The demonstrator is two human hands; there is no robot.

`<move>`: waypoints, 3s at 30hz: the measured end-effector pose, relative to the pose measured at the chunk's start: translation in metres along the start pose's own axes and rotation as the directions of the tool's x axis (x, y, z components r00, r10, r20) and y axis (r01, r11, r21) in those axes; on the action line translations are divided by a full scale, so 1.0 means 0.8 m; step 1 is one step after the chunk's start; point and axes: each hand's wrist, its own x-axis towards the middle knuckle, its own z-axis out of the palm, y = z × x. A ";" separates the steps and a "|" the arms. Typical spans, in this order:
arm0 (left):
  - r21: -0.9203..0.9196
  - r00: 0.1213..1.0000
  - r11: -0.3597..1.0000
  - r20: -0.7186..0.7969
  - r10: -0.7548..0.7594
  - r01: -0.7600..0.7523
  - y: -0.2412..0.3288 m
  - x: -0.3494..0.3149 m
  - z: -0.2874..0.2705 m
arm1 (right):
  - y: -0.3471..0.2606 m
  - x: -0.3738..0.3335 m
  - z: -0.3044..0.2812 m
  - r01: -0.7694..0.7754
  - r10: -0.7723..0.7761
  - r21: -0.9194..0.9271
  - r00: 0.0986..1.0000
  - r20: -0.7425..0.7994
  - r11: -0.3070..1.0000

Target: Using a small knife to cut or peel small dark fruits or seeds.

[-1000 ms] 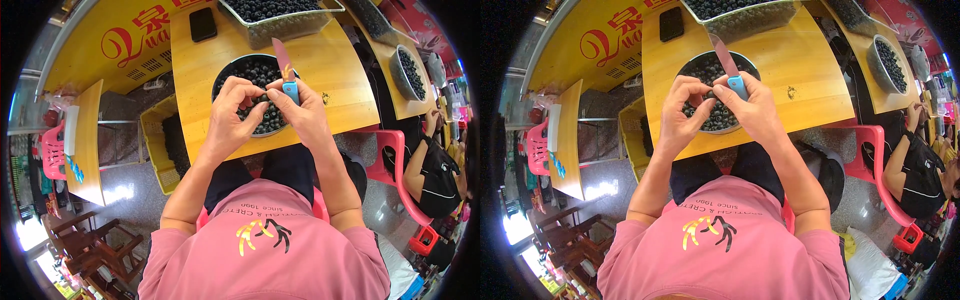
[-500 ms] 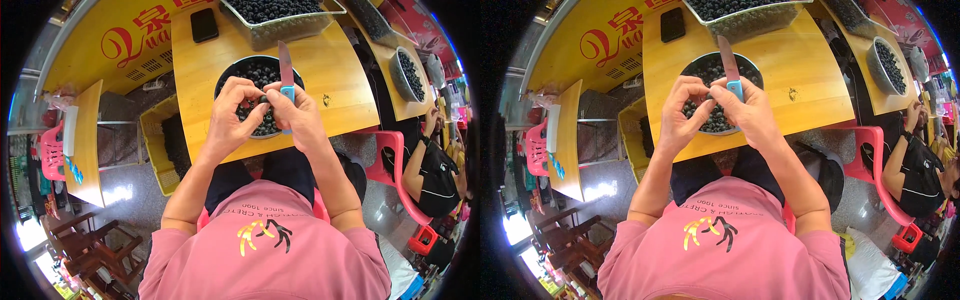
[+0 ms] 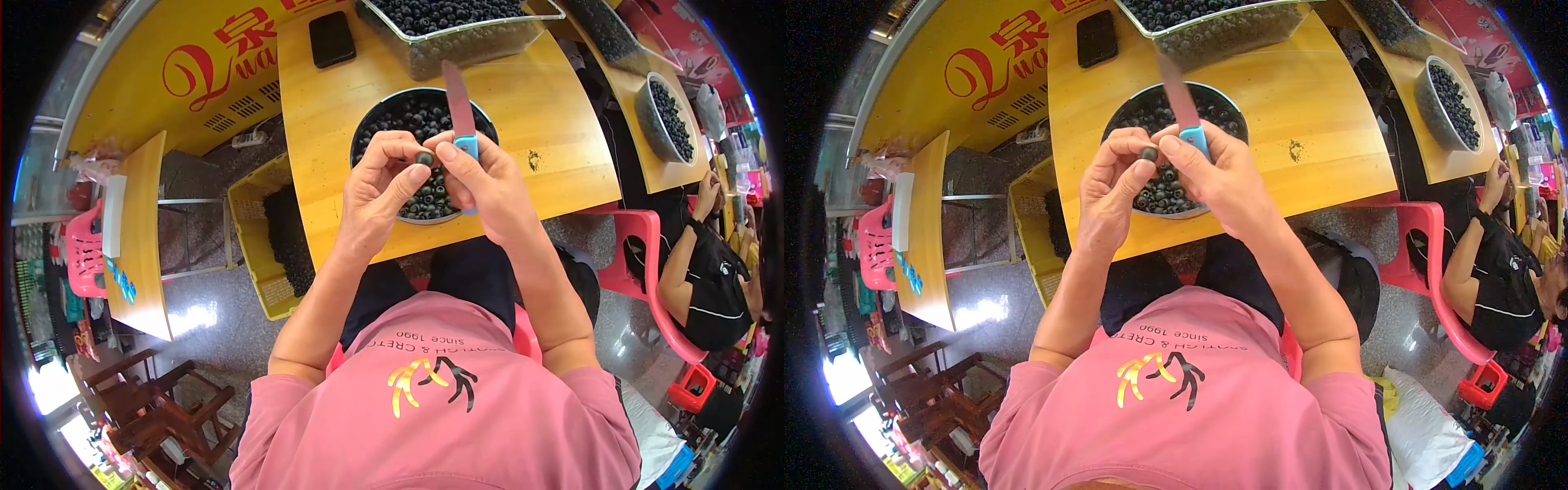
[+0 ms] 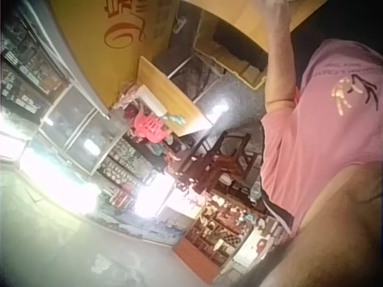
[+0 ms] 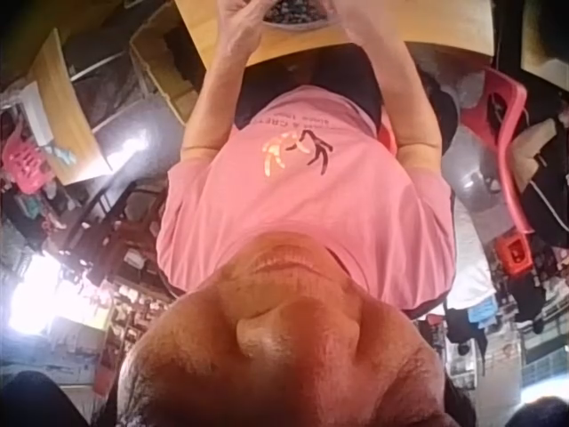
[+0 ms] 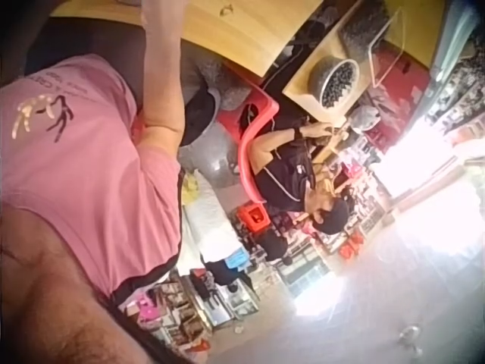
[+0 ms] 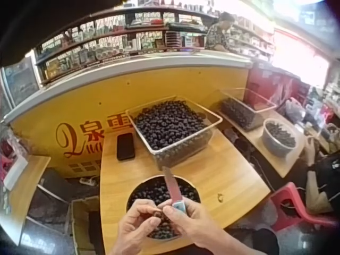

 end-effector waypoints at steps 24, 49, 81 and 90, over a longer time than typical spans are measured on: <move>0.024 0.999 0.999 0.030 0.023 -0.024 0.023 -0.006 0.001 | -0.003 -0.004 -0.029 0.297 -0.557 -0.944 0.813 0.171 0.142; 0.931 0.939 0.125 0.344 0.019 -0.343 -0.018 0.057 -0.009 | -0.008 -0.029 -0.062 0.279 -0.584 -0.882 0.812 0.005 0.381; 0.624 0.984 0.763 0.058 0.167 -0.166 0.010 0.014 0.032 | 0.005 -0.008 -0.013 0.099 -0.096 0.012 0.987 -0.131 0.995; 0.389 0.991 0.913 0.006 0.132 -0.124 -0.004 0.000 0.024 | 0.000 -0.014 -0.014 0.117 -0.123 -0.099 0.990 -0.062 0.988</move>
